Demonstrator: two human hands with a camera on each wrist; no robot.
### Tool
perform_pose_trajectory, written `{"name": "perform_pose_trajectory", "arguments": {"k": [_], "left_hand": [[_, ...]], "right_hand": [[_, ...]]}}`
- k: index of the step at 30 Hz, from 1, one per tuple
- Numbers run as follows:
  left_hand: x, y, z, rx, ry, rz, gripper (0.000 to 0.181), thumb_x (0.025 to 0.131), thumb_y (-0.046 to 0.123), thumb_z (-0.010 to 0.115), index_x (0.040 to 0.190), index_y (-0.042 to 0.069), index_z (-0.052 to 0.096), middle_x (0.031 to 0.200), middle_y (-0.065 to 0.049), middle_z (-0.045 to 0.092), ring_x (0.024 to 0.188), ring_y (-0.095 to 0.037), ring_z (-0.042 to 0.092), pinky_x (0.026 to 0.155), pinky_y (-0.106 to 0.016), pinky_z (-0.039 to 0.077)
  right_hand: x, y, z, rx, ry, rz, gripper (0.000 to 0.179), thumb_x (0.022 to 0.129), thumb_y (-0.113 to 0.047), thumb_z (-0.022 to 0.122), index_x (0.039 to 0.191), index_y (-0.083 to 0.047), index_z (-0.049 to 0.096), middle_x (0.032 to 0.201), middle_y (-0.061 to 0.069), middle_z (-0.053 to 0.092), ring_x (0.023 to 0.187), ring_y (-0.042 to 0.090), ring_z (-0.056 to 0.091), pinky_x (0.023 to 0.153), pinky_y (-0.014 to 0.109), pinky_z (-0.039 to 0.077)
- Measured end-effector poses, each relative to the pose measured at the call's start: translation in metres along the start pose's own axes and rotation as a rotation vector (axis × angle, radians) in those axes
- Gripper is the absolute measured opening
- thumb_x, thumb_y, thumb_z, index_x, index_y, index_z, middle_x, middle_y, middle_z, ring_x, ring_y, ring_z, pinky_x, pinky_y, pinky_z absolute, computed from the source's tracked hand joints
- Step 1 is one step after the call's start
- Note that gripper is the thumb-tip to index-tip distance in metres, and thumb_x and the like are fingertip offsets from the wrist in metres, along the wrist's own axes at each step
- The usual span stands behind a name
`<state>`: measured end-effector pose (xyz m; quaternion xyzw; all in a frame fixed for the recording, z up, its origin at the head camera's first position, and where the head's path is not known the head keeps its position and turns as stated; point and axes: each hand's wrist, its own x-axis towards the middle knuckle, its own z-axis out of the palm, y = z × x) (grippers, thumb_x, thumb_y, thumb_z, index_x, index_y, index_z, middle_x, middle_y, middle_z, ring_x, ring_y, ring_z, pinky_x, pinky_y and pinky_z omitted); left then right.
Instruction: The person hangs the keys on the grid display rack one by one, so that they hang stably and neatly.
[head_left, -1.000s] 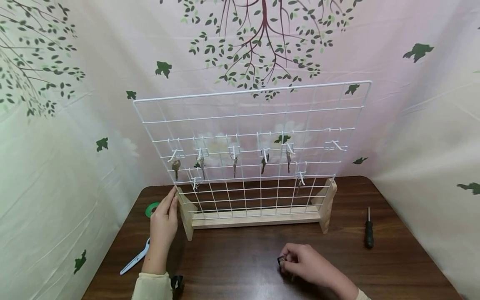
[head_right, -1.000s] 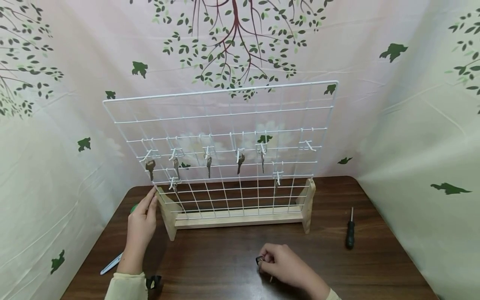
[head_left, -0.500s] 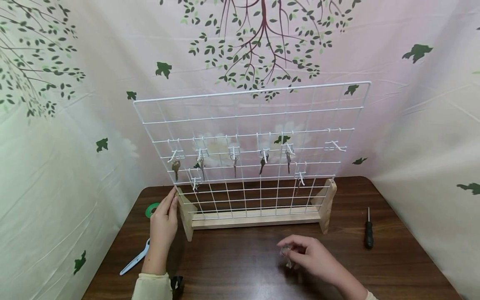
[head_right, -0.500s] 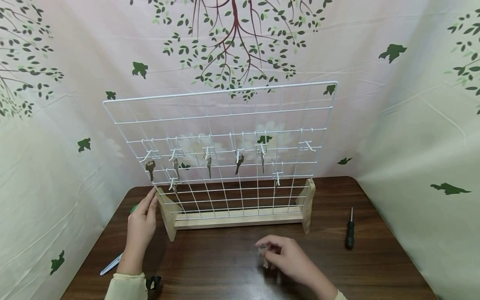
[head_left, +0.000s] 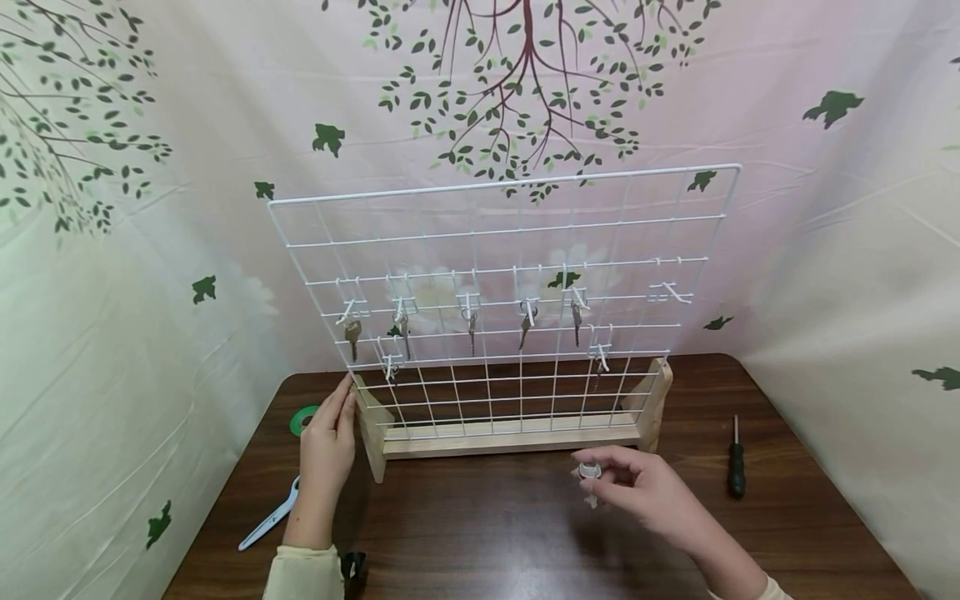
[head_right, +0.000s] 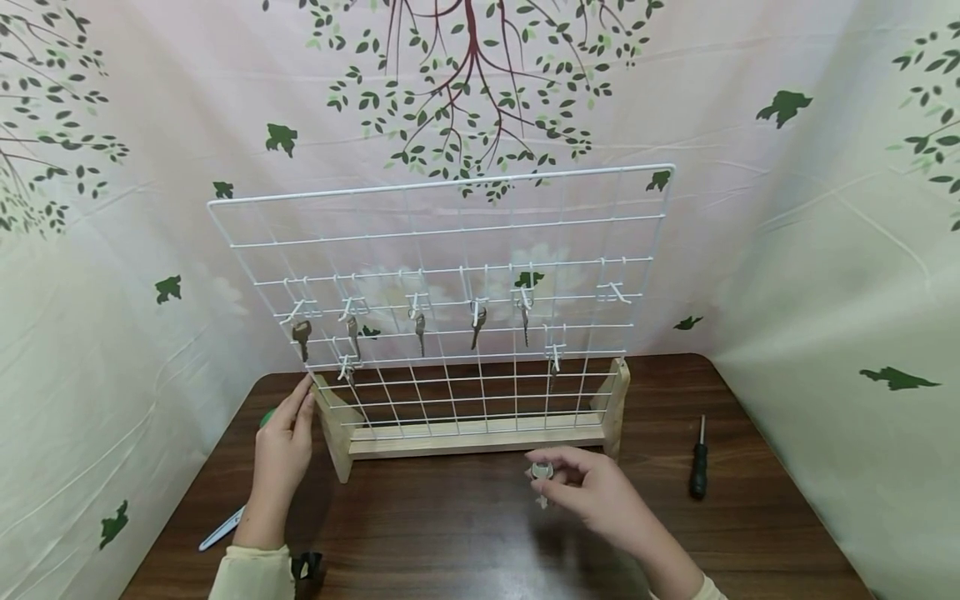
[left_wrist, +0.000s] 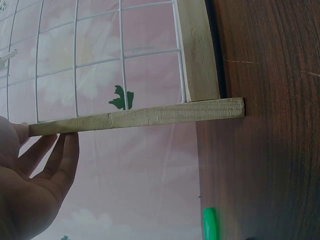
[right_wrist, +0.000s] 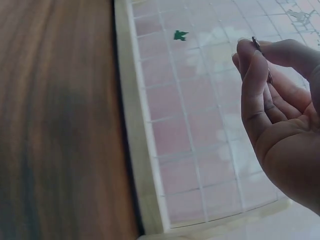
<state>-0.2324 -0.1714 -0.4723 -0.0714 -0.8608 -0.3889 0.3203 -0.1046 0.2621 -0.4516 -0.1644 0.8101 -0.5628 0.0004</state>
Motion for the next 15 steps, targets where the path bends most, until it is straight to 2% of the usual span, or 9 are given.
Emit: {"name": "perform_pose_trajectory", "arguments": {"k": [7, 15], "left_hand": [[0.0, -0.001, 0.0, -0.008, -0.013, -0.013, 0.042, 0.112, 0.016, 0.056, 0.154, 0.016, 0.06, 0.145, -0.021, 0.068, 0.132, -0.044, 0.068, 0.105, -0.062, 0.056], [0.0, -0.002, 0.0, -0.006, -0.015, -0.016, 0.042, 0.113, 0.016, 0.056, 0.154, 0.016, 0.06, 0.146, -0.022, 0.068, 0.132, -0.044, 0.067, 0.105, -0.062, 0.056]], "right_hand": [[0.003, -0.011, -0.009, -0.014, 0.042, -0.053, 0.035, 0.101, -0.005, 0.072, 0.135, 0.004, 0.068, 0.093, -0.007, 0.079, 0.079, 0.007, 0.074, 0.065, 0.029, 0.063], [0.003, -0.024, -0.014, -0.066, 0.13, -0.039, 0.039, 0.101, -0.005, 0.072, 0.139, -0.003, 0.068, 0.099, -0.011, 0.078, 0.082, 0.005, 0.071, 0.063, 0.026, 0.059]]}}
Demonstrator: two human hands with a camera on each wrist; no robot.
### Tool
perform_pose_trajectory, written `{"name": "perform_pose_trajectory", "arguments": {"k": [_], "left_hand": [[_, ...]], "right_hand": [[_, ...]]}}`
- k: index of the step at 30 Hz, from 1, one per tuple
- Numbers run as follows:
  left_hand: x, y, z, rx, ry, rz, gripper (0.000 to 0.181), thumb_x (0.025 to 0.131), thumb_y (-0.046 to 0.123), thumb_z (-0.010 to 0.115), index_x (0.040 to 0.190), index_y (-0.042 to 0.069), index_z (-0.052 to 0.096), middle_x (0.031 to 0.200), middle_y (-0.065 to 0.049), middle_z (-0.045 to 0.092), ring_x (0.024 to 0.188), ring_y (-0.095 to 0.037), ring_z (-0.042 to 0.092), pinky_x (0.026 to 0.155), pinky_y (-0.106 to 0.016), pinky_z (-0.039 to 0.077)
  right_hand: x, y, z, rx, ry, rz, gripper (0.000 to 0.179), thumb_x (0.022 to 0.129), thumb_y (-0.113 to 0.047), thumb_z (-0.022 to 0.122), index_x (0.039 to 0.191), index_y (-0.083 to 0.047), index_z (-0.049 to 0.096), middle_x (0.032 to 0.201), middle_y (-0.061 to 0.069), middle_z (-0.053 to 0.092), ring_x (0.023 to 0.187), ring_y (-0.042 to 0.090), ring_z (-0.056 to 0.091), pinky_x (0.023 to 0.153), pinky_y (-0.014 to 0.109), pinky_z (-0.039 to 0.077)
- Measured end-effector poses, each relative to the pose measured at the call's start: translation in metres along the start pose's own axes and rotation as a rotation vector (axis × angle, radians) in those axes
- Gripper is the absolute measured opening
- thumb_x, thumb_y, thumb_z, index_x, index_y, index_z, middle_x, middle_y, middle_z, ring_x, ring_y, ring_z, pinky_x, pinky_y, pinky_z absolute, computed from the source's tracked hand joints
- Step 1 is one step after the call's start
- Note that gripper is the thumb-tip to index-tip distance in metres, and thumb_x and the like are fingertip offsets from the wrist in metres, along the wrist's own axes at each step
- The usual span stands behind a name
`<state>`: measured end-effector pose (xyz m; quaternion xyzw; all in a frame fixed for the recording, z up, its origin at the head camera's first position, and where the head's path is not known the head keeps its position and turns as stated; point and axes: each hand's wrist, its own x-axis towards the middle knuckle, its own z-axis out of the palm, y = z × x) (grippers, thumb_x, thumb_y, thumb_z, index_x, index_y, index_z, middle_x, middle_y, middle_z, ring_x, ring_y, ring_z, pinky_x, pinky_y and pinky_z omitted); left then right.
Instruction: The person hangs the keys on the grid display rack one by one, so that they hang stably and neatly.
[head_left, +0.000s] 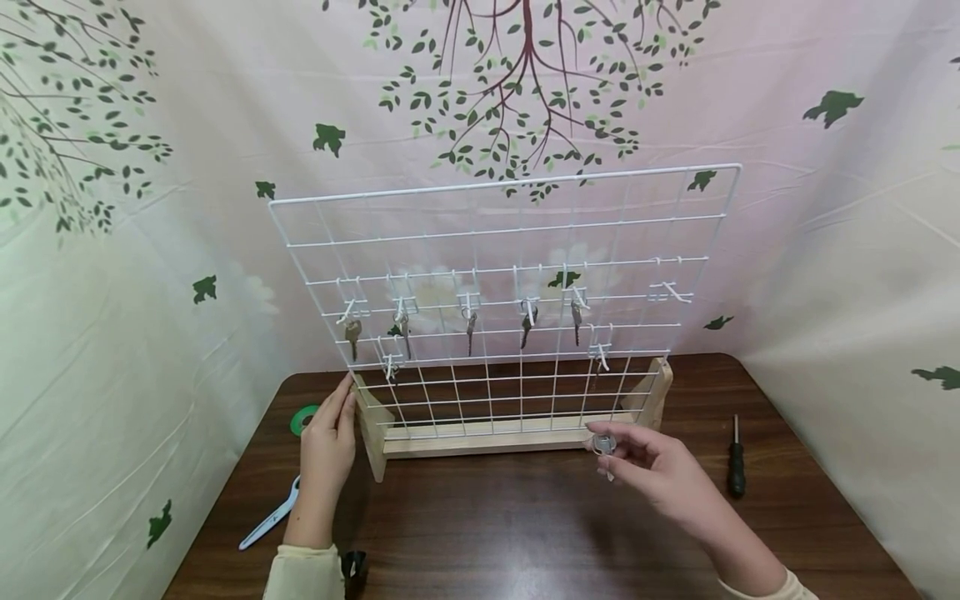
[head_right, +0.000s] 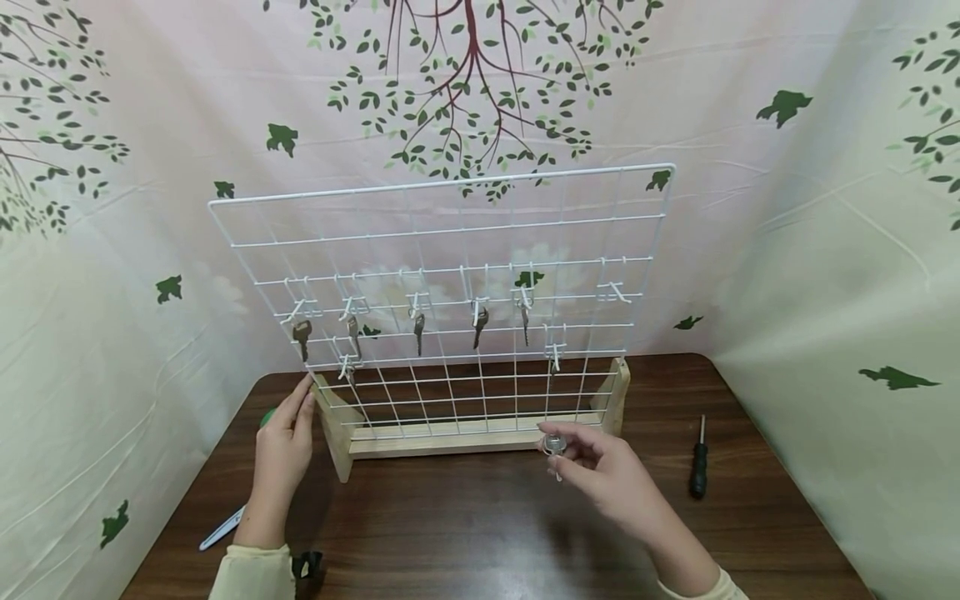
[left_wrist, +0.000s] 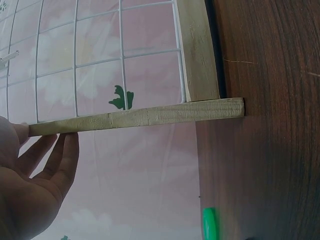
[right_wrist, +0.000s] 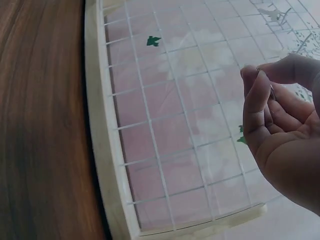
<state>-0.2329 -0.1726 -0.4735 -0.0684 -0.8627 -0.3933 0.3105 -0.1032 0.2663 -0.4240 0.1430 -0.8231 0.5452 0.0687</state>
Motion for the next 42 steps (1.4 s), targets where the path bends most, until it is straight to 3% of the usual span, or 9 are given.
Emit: {"name": "perform_pose_trajectory", "arguments": {"k": [10, 16, 22, 30, 35, 42], "left_hand": [[0.0, 0.001, -0.001, 0.008, -0.001, -0.005, 0.041, 0.112, 0.015, 0.056, 0.153, 0.013, 0.06, 0.145, -0.023, 0.068, 0.131, -0.045, 0.067, 0.104, -0.062, 0.057], [-0.001, 0.001, -0.002, 0.003, -0.008, -0.02, 0.042, 0.113, 0.017, 0.055, 0.155, 0.016, 0.059, 0.147, -0.022, 0.067, 0.133, -0.044, 0.066, 0.106, -0.062, 0.056], [-0.002, 0.0, -0.002, 0.008, -0.019, -0.017, 0.043, 0.113, 0.018, 0.054, 0.156, 0.016, 0.058, 0.147, -0.022, 0.067, 0.131, -0.045, 0.067, 0.104, -0.063, 0.057], [-0.003, 0.0, -0.002, 0.01, -0.021, -0.015, 0.042, 0.114, 0.018, 0.054, 0.156, 0.016, 0.058, 0.146, -0.022, 0.067, 0.13, -0.045, 0.067, 0.103, -0.064, 0.058], [-0.002, 0.001, -0.002, 0.016, -0.018, -0.006, 0.042, 0.113, 0.018, 0.055, 0.155, 0.016, 0.058, 0.145, -0.022, 0.068, 0.129, -0.046, 0.068, 0.102, -0.064, 0.058], [-0.001, 0.002, -0.001, 0.011, -0.013, 0.0, 0.042, 0.113, 0.018, 0.055, 0.155, 0.016, 0.059, 0.145, -0.022, 0.068, 0.129, -0.046, 0.068, 0.102, -0.064, 0.058]], "right_hand": [[0.002, -0.012, -0.003, -0.073, 0.095, 0.009, 0.036, 0.104, -0.008, 0.069, 0.14, -0.01, 0.069, 0.107, -0.016, 0.079, 0.083, 0.003, 0.071, 0.067, 0.025, 0.061], [0.003, -0.016, -0.008, -0.017, 0.086, 0.01, 0.031, 0.107, -0.012, 0.065, 0.137, -0.003, 0.07, 0.113, -0.01, 0.083, 0.078, 0.008, 0.073, 0.066, 0.028, 0.062], [0.005, -0.024, -0.016, 0.014, 0.084, -0.028, 0.031, 0.109, -0.008, 0.062, 0.137, 0.001, 0.07, 0.114, -0.013, 0.083, 0.075, 0.011, 0.072, 0.066, 0.029, 0.063], [0.012, -0.04, -0.033, -0.013, 0.154, -0.049, 0.031, 0.109, -0.008, 0.061, 0.139, -0.003, 0.069, 0.117, -0.012, 0.083, 0.077, 0.011, 0.077, 0.06, 0.028, 0.063], [0.018, -0.05, -0.044, 0.107, 0.216, -0.053, 0.028, 0.109, -0.008, 0.061, 0.135, 0.0, 0.068, 0.118, -0.008, 0.083, 0.081, 0.014, 0.081, 0.068, 0.024, 0.064], [0.027, -0.061, -0.056, 0.202, 0.272, -0.118, 0.018, 0.11, -0.004, 0.058, 0.127, -0.001, 0.06, 0.119, -0.005, 0.083, 0.075, 0.013, 0.078, 0.064, 0.022, 0.06]]}}
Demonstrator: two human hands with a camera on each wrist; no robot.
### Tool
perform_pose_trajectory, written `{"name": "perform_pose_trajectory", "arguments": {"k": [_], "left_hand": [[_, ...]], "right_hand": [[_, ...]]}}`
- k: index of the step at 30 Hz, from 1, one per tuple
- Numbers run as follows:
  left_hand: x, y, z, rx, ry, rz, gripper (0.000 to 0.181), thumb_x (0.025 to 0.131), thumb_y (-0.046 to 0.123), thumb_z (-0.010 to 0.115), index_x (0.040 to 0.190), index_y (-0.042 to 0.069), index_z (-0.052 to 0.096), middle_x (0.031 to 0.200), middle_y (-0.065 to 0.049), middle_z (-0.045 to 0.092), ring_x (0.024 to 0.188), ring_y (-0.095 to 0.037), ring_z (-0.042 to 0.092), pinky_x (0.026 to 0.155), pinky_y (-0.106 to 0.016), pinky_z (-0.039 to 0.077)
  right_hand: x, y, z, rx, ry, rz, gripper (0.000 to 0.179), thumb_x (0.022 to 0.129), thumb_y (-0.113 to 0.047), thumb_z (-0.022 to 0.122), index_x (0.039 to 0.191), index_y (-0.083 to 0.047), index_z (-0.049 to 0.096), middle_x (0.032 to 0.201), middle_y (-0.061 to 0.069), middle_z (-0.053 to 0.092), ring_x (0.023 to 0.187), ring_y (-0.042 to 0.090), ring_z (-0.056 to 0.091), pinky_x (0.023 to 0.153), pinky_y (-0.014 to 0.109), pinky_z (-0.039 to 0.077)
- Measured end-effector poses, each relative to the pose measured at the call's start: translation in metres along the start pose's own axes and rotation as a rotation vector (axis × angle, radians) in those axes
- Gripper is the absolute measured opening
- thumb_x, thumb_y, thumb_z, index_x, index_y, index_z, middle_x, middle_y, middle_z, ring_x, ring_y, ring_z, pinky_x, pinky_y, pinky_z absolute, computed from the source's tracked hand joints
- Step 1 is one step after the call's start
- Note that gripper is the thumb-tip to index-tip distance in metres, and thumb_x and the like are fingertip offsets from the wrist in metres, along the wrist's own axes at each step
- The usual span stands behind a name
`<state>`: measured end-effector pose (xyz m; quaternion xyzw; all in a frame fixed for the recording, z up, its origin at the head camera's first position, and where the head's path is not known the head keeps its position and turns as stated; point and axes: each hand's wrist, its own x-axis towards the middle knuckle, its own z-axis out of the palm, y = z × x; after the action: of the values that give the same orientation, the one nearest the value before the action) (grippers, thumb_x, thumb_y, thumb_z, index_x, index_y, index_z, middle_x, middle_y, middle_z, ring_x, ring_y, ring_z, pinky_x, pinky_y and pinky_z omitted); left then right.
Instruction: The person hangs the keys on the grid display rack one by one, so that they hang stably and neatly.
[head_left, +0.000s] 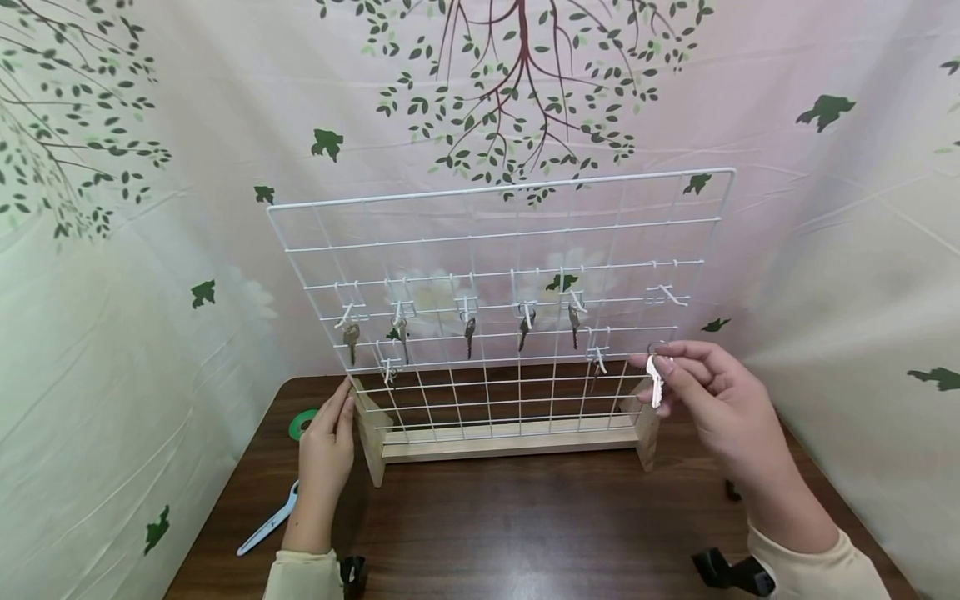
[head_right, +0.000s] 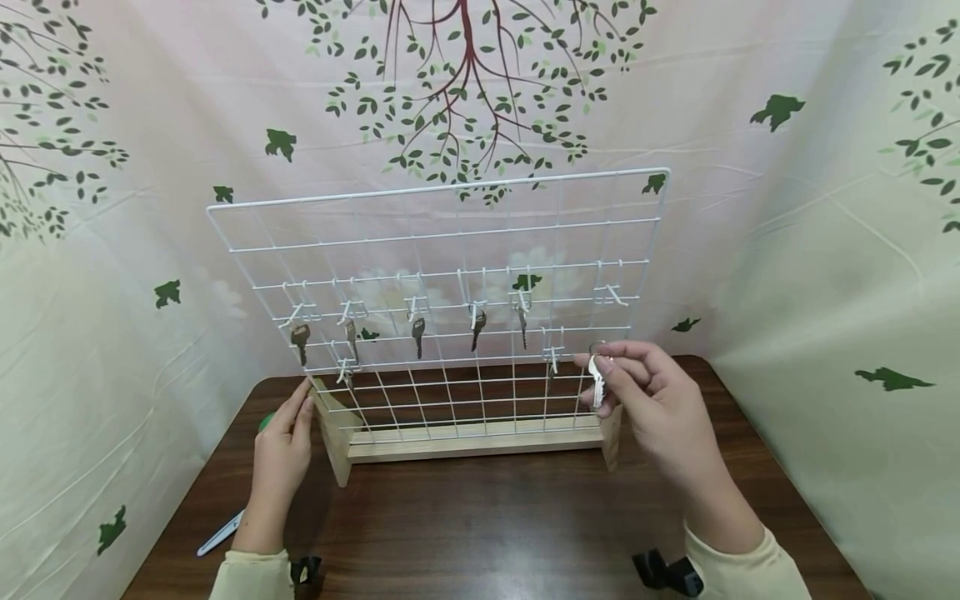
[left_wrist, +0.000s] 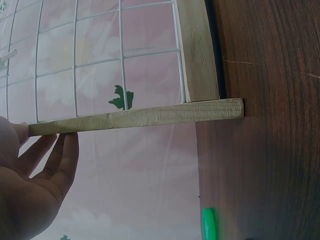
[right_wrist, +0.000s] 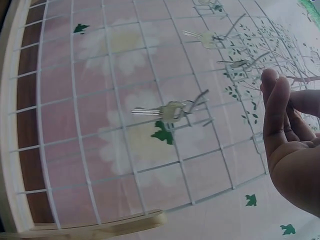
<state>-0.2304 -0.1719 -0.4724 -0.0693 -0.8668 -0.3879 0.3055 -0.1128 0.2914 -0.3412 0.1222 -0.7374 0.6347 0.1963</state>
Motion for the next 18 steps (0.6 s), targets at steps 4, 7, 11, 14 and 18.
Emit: {"name": "perform_pose_trajectory", "arguments": {"k": [4, 7, 11, 14, 18], "left_hand": [[0.0, 0.0, 0.0, 0.002, -0.003, -0.008, 0.042, 0.113, 0.018, 0.055, 0.155, 0.016, 0.059, 0.145, -0.022, 0.068, 0.129, -0.046, 0.068, 0.103, -0.064, 0.058], [-0.001, -0.001, 0.0, 0.008, -0.006, -0.015, 0.042, 0.114, 0.019, 0.054, 0.155, 0.016, 0.059, 0.146, -0.022, 0.067, 0.13, -0.046, 0.067, 0.103, -0.064, 0.058], [0.0, -0.001, 0.001, 0.0, -0.002, -0.015, 0.042, 0.113, 0.018, 0.055, 0.155, 0.016, 0.059, 0.146, -0.022, 0.067, 0.13, -0.045, 0.067, 0.103, -0.064, 0.057], [0.0, -0.001, 0.001, -0.009, 0.002, -0.011, 0.042, 0.113, 0.017, 0.055, 0.154, 0.016, 0.06, 0.146, -0.021, 0.068, 0.131, -0.045, 0.068, 0.103, -0.063, 0.058], [0.0, -0.001, 0.001, -0.003, 0.003, -0.004, 0.042, 0.113, 0.017, 0.055, 0.154, 0.016, 0.06, 0.146, -0.021, 0.068, 0.13, -0.045, 0.068, 0.102, -0.064, 0.058]], "right_hand": [[0.007, -0.005, -0.003, 0.057, 0.013, -0.037, 0.014, 0.11, -0.003, 0.057, 0.123, -0.001, 0.057, 0.119, -0.003, 0.083, 0.075, 0.015, 0.079, 0.065, 0.022, 0.06], [0.013, -0.007, -0.005, 0.118, 0.019, -0.062, 0.012, 0.11, -0.002, 0.056, 0.121, -0.002, 0.056, 0.118, -0.001, 0.084, 0.074, 0.014, 0.079, 0.064, 0.021, 0.059], [0.02, -0.007, -0.009, 0.189, 0.036, -0.072, 0.011, 0.11, -0.002, 0.056, 0.12, -0.002, 0.054, 0.116, 0.0, 0.084, 0.072, 0.013, 0.077, 0.063, 0.02, 0.058], [0.025, -0.006, -0.01, 0.237, 0.051, -0.07, 0.012, 0.11, -0.003, 0.056, 0.121, -0.002, 0.053, 0.116, 0.002, 0.084, 0.072, 0.013, 0.076, 0.063, 0.019, 0.058], [0.03, -0.005, -0.011, 0.319, 0.06, -0.054, 0.012, 0.109, -0.003, 0.057, 0.121, -0.001, 0.052, 0.115, 0.004, 0.084, 0.073, 0.015, 0.077, 0.063, 0.018, 0.057]]}}
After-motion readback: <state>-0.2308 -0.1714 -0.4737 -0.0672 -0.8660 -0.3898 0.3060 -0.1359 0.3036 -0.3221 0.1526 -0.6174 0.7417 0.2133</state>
